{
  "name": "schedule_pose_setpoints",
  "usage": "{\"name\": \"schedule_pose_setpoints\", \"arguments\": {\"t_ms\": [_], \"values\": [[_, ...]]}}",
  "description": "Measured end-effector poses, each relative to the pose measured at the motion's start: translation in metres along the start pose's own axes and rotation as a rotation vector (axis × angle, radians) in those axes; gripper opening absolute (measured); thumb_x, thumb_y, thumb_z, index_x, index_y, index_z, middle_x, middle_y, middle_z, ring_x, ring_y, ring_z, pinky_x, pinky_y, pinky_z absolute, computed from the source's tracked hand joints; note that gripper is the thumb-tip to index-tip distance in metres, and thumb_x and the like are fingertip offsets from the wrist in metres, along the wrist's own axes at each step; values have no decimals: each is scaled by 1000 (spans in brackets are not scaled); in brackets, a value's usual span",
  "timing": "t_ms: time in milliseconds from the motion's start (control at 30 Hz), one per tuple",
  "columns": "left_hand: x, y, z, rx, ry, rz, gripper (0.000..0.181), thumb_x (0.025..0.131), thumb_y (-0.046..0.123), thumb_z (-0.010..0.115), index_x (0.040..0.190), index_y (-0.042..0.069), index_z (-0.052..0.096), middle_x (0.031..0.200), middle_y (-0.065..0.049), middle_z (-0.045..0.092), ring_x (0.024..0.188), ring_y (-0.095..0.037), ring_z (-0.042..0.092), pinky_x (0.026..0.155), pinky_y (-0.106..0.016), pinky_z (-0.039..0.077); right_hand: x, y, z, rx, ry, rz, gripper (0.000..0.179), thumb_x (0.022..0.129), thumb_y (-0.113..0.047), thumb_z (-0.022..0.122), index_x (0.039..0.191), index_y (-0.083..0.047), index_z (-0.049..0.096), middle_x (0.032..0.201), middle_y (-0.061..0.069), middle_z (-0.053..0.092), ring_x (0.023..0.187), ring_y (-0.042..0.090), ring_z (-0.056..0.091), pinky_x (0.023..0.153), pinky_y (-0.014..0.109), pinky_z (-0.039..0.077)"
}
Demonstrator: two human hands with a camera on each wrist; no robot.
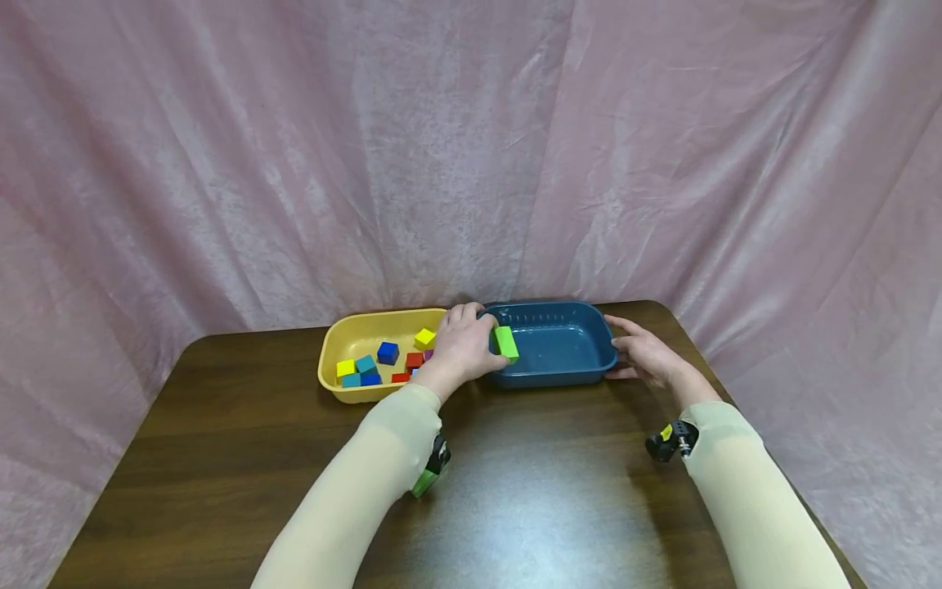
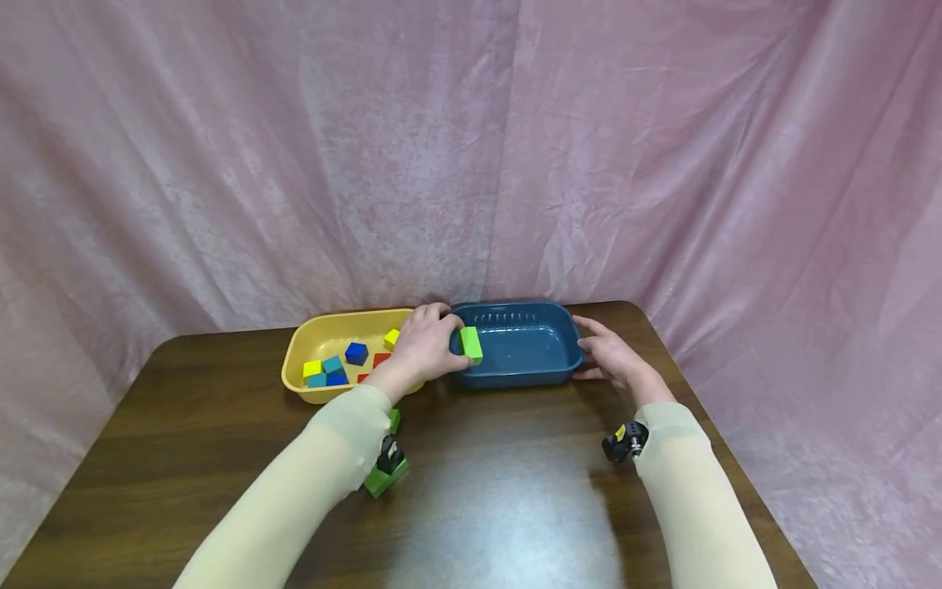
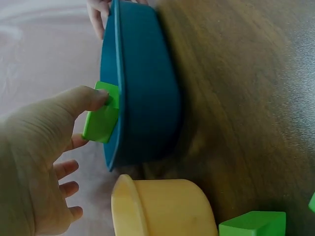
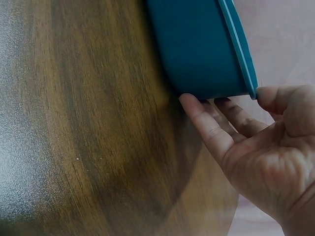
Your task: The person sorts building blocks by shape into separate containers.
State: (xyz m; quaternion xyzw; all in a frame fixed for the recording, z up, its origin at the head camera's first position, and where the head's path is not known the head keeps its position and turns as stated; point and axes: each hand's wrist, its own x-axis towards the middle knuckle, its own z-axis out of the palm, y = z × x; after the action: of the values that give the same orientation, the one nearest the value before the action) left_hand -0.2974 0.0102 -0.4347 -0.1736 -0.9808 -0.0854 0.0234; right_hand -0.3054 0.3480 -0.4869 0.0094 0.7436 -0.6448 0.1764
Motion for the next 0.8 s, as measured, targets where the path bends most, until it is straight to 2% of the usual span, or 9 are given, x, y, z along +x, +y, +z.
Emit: {"name": "schedule_pose_setpoints", "arguments": {"t_ms": [133,333,500,800], "values": [[-1,-1,4,1,-15,-6,66,83,59,77,135,18,65,153,-12,39,141,-33,30,120,-50,25,2,0,0,-2,3,-1,63,109,-4,31,167,-19,10,156,34,29,135,52,42,98,62,50],[-2,-5,4,-48,-14,-21,68,85,60,74,139,20,62,158,-11,35,143,-33,27,122,-52,21,4,0,1,10,-6,2,63,109,-5,31,167,-19,10,156,34,30,135,51,43,100,63,48],[-3,-10,-4,-58,12,-18,73,87,60,72,147,21,56,157,-11,36,143,-33,27,122,-51,21,5,0,0,7,-5,1,62,109,-6,30,167,-19,10,157,34,29,135,51,43,100,63,48],[-9,-19,-20,-62,62,34,75,89,61,70,151,22,52,155,-11,40,143,-33,31,122,-50,22,6,-1,-2,1,-6,10,62,109,-6,30,167,-19,10,159,34,25,137,53,40,97,61,51]]}}
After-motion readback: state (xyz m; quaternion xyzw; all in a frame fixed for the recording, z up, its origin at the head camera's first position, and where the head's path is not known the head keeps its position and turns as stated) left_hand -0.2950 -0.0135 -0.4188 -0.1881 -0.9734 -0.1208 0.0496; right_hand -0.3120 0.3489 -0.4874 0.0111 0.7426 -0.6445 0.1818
